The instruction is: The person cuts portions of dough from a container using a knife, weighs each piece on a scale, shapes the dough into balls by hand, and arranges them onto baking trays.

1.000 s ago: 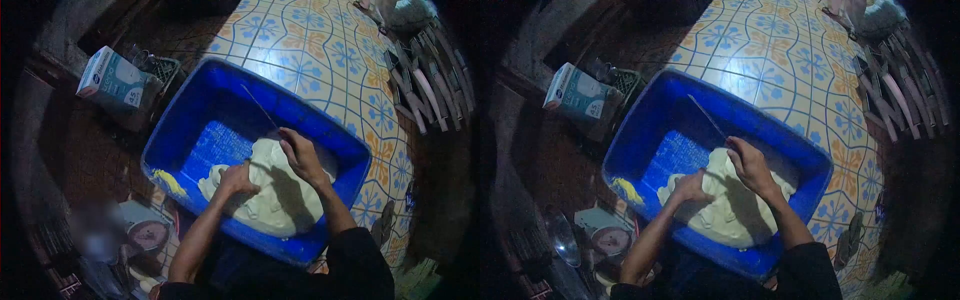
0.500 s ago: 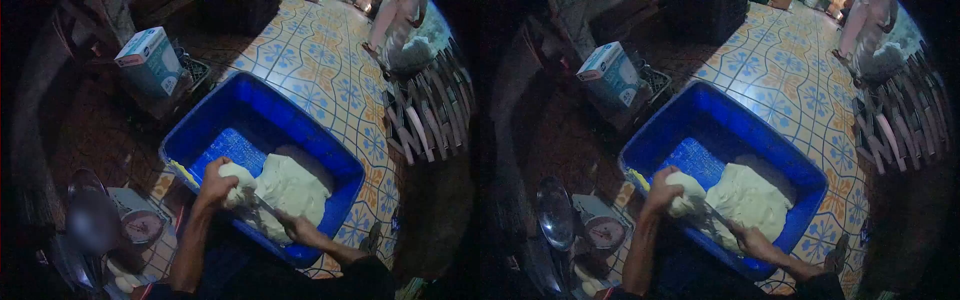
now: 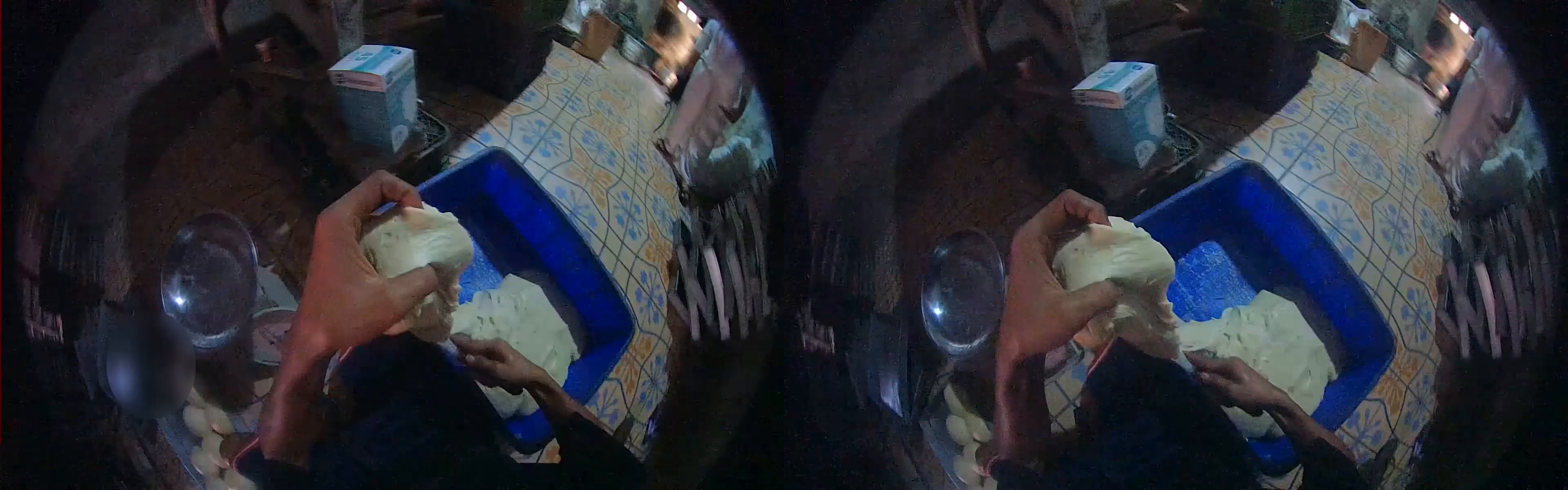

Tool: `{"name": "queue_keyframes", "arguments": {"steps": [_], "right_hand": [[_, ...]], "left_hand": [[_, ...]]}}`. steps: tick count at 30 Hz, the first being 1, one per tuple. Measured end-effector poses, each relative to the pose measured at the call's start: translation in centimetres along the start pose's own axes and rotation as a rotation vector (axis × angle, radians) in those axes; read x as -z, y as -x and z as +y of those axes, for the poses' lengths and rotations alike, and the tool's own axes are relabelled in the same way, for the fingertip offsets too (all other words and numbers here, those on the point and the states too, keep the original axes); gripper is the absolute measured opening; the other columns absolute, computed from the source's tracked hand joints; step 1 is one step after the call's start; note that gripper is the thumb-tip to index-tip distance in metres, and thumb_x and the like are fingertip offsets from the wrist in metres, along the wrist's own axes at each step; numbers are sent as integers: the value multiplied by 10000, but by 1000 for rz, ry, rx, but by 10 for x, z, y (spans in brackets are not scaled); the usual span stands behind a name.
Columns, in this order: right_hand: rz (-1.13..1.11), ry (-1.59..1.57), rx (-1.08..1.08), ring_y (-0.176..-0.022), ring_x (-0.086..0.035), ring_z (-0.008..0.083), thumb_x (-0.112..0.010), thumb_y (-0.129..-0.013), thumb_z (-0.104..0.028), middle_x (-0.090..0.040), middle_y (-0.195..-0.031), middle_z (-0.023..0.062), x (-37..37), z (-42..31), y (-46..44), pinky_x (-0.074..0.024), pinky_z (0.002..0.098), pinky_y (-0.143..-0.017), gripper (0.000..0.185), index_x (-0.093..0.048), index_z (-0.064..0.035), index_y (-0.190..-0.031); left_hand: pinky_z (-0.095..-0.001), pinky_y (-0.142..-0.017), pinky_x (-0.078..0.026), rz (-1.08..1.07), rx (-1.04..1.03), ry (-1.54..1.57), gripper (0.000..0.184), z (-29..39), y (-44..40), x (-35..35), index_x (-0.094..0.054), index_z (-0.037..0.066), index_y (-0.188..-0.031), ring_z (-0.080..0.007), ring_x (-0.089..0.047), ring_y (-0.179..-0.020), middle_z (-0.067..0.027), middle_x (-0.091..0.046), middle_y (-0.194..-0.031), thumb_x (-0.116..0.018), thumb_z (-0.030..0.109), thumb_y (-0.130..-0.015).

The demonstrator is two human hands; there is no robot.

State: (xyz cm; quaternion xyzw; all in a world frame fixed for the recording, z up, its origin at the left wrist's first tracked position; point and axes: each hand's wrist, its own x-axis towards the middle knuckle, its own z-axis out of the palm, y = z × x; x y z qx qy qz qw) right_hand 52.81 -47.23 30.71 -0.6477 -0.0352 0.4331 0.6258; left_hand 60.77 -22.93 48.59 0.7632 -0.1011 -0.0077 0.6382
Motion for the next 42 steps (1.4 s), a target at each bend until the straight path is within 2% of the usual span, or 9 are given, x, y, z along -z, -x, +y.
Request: {"name": "queue_keyframes", "arguments": {"steps": [6,12,24,25,29,32,36,39,42], "right_hand": [[-479,434,114,-608,-448,58,-510,-978,-232,-619,-771,14,-1,-14,6,-424,257,-583,449,-445,-73,-1393],[-74,747,243,-612,-503,65,-494,-963,-178,-607,-742,13,-32,2,-46,-448,270,-582,436,-457,-56,-1379],[144,502,224,-651,-538,60,-495,-921,-49,-640,-885,30,-38,26,-78,-467,233,-602,482,-429,-69,-1397],[152,527,201,-654,-539,60,-497,-918,-48,-642,-897,33,-42,20,-76,-466,233,-604,484,-429,-68,-1397],[173,712,399,-554,-468,55,-486,-943,-73,-538,-693,-36,-45,27,-80,-418,236,-527,449,-431,-38,-1388],[190,571,342,-602,-525,66,-524,-919,-80,-621,-802,25,-37,37,-83,-461,243,-568,448,-450,7,-1353],[240,238,312,-534,-504,68,-532,-932,-112,-594,-727,35,-33,33,-76,-436,238,-505,442,-447,9,-1348],[409,6,375,-482,-469,58,-526,-951,-137,-534,-651,11,-23,29,-65,-379,219,-433,429,-442,-12,-1352],[660,-3,450,-468,-449,45,-526,-958,-156,-516,-631,-9,14,42,-49,-342,208,-393,409,-455,-20,-1337]], "left_hand": [[-243,-770,-452,196,-185,-27,440,47,50,72,-529,44,-941,-107,-570,-833,-39,-574,-864,-607,87,-509],[-276,-739,-506,236,-504,-727,419,52,76,160,-547,39,-989,-155,-623,-803,-75,-620,-915,-693,40,-596],[-411,-922,-468,401,116,-969,605,-98,96,272,-581,61,-1126,-324,-538,-1137,-162,-505,-1279,-829,226,-599],[-475,-1042,-372,370,228,-896,732,-109,102,279,-560,92,-1202,-377,-341,-1317,-173,-339,-1434,-861,315,-572],[-566,-1132,-146,339,422,-1302,1001,-127,132,277,-446,139,-1372,-438,-21,-1410,-237,-192,-1512,-812,582,-553],[-545,-1135,-144,558,226,-1156,1007,-155,156,273,-418,150,-1404,-446,-47,-1406,-201,-189,-1526,-754,645,-595],[-486,-1116,-226,866,-24,-1051,763,-147,186,245,-414,84,-1400,-386,-184,-1396,-271,-309,-1454,-704,449,-797],[-456,-1000,-366,1272,-240,-724,355,-133,205,167,-543,-27,-1176,-353,-539,-1083,-226,-552,-1160,-573,177,-887],[-372,-697,-476,1084,-392,-540,138,-146,209,67,-587,-1,-932,-238,-593,-759,-133,-621,-819,-561,96,-837]]}}
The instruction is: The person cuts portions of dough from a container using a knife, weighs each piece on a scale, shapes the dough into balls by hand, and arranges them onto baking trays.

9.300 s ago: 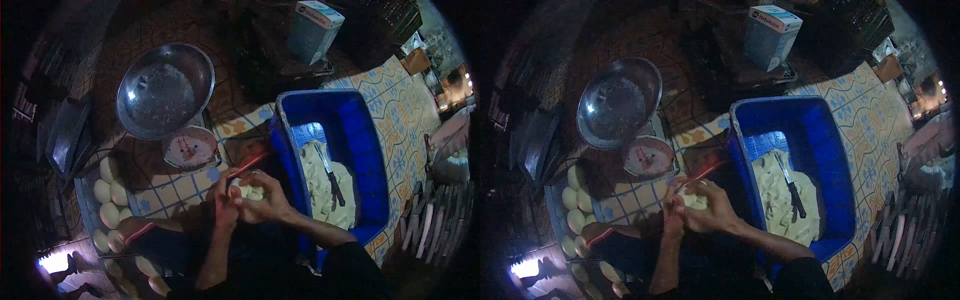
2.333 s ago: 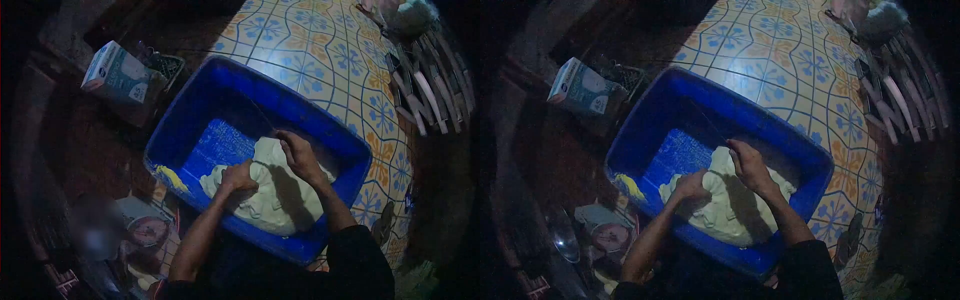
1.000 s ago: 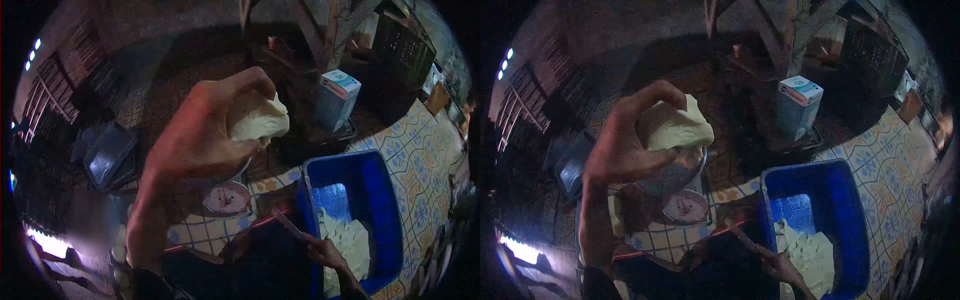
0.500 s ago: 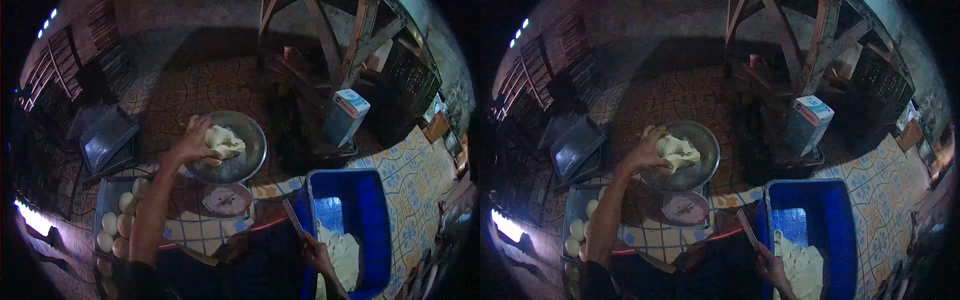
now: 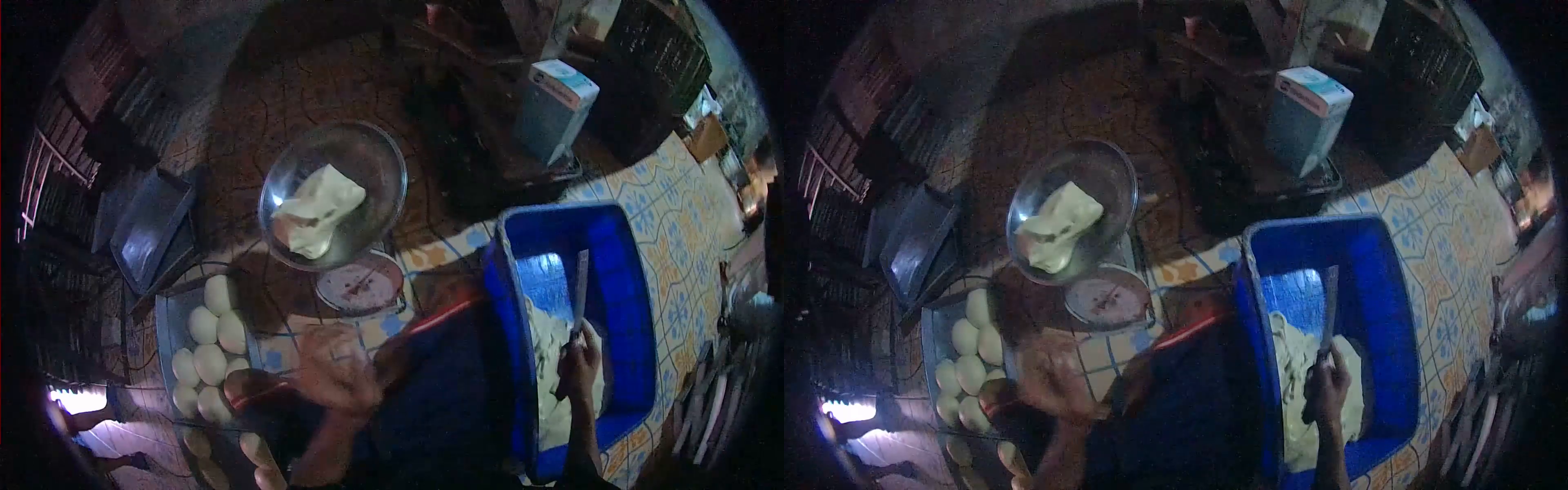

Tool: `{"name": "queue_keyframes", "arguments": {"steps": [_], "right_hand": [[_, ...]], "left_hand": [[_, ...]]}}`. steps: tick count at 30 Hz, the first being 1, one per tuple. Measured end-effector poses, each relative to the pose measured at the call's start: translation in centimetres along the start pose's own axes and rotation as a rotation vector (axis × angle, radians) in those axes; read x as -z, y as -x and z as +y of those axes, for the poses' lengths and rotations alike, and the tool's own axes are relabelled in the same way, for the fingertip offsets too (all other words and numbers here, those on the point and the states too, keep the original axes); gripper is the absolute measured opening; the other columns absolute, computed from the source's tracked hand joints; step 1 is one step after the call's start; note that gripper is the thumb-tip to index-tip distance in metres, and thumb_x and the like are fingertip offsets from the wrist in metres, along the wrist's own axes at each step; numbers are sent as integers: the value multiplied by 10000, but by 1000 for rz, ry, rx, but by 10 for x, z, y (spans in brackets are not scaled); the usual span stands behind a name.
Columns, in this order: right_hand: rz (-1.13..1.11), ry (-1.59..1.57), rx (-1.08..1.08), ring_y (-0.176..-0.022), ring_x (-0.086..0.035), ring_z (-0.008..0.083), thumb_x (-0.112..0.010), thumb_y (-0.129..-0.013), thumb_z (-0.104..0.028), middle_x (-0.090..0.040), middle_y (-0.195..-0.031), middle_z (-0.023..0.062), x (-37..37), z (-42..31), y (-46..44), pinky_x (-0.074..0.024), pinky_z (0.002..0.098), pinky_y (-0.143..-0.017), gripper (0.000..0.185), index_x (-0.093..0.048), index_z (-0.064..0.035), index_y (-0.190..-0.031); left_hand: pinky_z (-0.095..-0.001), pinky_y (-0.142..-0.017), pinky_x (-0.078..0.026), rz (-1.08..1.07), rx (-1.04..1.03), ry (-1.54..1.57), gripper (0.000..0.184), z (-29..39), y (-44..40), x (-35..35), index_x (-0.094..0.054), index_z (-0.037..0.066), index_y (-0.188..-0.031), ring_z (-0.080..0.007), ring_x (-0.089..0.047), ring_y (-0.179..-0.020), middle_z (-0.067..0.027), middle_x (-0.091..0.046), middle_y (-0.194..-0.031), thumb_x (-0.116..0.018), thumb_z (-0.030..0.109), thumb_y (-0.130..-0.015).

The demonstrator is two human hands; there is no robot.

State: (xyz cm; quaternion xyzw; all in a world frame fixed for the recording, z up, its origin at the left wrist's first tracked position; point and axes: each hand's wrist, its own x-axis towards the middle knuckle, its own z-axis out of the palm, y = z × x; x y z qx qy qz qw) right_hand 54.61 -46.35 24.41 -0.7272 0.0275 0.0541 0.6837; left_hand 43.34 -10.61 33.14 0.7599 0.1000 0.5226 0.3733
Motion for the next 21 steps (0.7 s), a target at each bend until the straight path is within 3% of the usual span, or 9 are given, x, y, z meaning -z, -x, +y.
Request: {"name": "queue_keyframes", "arguments": {"steps": [2,5,7,9,12,15,18,19,21], "right_hand": [[90,110,22,-457,-426,28,-494,-963,-148,-504,-631,-22,33,4,-5,-339,203,-392,388,-464,-37,-1334],[192,122,-26,-467,-419,25,-503,-962,-163,-490,-635,-32,82,14,-8,-331,198,-400,406,-454,-42,-1346],[191,113,35,-474,-421,26,-502,-961,-166,-495,-649,-30,109,28,-11,-331,194,-406,417,-443,-41,-1355],[233,120,48,-479,-425,28,-496,-959,-161,-504,-659,-25,119,50,-11,-335,195,-413,418,-444,-40,-1356],[319,151,101,-509,-440,42,-484,-955,-141,-522,-683,-16,118,62,-14,-345,205,-433,408,-463,-46,-1351],[290,104,-40,-496,-411,33,-484,-956,-139,-509,-670,-22,93,44,-6,-328,209,-423,418,-452,-40,-1361],[144,94,-27,-486,-401,28,-487,-952,-132,-502,-653,-32,94,57,-11,-316,209,-410,415,-458,-20,-1351],[48,83,-49,-467,-366,17,-491,-957,-141,-459,-615,-52,87,52,-11,-281,212,-386,420,-453,1,-1350],[-62,97,-181,-493,-442,30,-520,-954,-202,-506,-633,-32,85,47,-7,-344,214,-417,468,-439,9,-1364]], "left_hand": [[-359,-669,-500,-571,24,89,127,40,23,-44,-624,11,-928,-247,-638,-724,-134,-652,-826,-609,74,-819],[-388,-682,-511,-1084,-132,401,328,67,71,-135,-621,1,-1077,-277,-644,-786,-151,-645,-905,-650,61,-756],[-404,-672,-502,-1263,-196,276,319,92,109,-195,-623,-1,-1060,-289,-646,-787,-152,-649,-900,-630,84,-753],[-422,-668,-498,-1363,-345,142,292,96,152,-241,-630,-7,-1022,-313,-652,-809,-152,-653,-914,-610,100,-751],[-426,-694,-484,-1592,-241,-179,159,76,247,-288,-692,64,-855,-285,-651,-862,-110,-650,-758,-632,101,-713],[-435,-730,-470,-1769,-124,-264,150,85,243,-276,-699,78,-847,-290,-638,-868,-94,-645,-759,-652,110,-708],[-453,-724,-474,-1533,-164,-59,176,90,221,-244,-698,81,-873,-322,-626,-867,-128,-649,-856,-667,101,-701],[-459,-683,-500,-1501,-187,1,316,95,191,-231,-618,34,-1014,-348,-654,-857,-191,-634,-976,-661,83,-705],[-533,-804,-444,-1483,-14,90,380,100,185,-229,-593,47,-1068,-382,-601,-988,-224,-602,-1049,-668,78,-697]]}}
